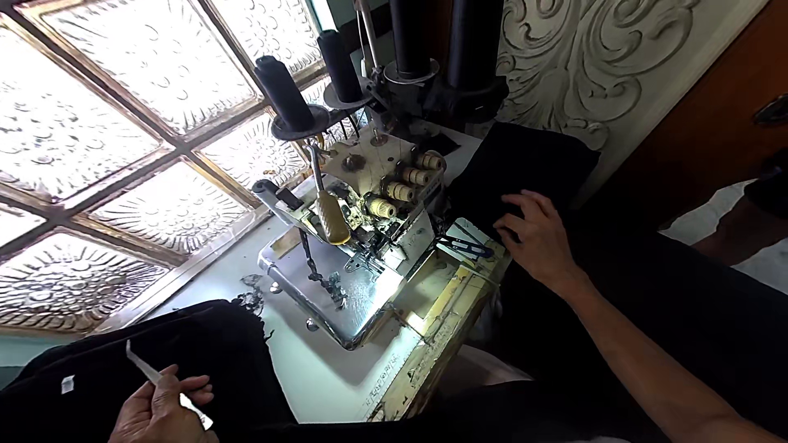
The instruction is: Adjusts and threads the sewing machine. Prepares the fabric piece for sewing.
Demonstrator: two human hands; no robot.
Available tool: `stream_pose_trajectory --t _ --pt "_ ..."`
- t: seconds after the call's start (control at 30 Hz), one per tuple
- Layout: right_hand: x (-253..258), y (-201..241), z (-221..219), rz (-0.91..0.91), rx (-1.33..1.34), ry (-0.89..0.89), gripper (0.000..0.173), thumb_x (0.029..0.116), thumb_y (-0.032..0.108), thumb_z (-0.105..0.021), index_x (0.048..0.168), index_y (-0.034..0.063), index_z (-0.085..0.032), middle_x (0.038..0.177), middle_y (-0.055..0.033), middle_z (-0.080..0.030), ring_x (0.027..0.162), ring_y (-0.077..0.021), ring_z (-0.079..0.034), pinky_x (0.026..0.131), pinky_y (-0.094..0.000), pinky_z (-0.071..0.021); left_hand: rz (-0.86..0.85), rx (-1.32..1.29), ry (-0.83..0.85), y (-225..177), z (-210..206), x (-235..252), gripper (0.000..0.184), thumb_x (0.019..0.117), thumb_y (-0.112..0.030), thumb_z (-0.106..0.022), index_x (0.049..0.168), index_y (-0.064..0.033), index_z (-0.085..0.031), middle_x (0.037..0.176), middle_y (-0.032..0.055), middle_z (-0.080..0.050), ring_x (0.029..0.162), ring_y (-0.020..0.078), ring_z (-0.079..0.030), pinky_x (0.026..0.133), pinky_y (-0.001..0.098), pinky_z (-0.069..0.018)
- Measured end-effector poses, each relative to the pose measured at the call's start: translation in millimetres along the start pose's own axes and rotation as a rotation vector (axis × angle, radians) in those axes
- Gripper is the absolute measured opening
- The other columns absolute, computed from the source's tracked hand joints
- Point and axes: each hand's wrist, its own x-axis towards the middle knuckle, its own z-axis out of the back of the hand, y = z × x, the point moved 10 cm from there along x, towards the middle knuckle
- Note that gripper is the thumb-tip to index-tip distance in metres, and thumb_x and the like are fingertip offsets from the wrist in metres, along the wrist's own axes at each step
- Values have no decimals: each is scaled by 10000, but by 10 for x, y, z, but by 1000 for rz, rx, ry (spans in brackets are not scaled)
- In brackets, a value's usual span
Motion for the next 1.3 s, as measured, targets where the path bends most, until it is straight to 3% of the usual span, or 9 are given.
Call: stream_pose_trajectory --t 0.2,0.57,0.83,1.0,1.3 --pt "279 154 -506 170 -85 132 58 906 40 -719 913 37 -777 1490 -174 -551 1452 -476 -388 1151 -690 -288 -7 -16 2 67 22 36 241 1102 -120 -402 1187 65 -532 668 -97 -582 521 -36 -581 528 139 -514" --pt "336 105 -801 85 -294 352 109 922 110 -748 991 38 -794 1665 -141 -323 1535 -455 -232 1184 -696 -208 -23 -58 -22 216 70 105 216 1087 -108 -441 1160 49 -568 666 -94 -610 506 -27 -579 507 138 -505" --pt "349 81 -877 45 -326 392 117 948 106 -712 1010 44 -788 1673 -124 -309 1516 -425 -294 1171 -686 -243 -33 -75 -24 256 91 120 225 1083 -135 -469 1174 46 -569 674 -81 -619 512 -16 -590 498 147 -508" --pt "354 79 -806 31 -261 341 164 935 140 -745 1045 18 -756 1646 -128 -362 1497 -427 -332 1161 -678 -278 -42 -85 2 312 108 134 217 1082 -152 -481 1147 37 -566 682 -79 -636 536 -9 -613 517 159 -524" --pt "372 2 -866 14 -300 392 143 976 140 -684 1033 59 -787 1682 -102 -295 1523 -410 -285 1181 -676 -236 -57 -82 1 320 62 144 216 1076 -173 -508 1135 24 -576 678 -76 -639 537 -7 -614 517 160 -522"
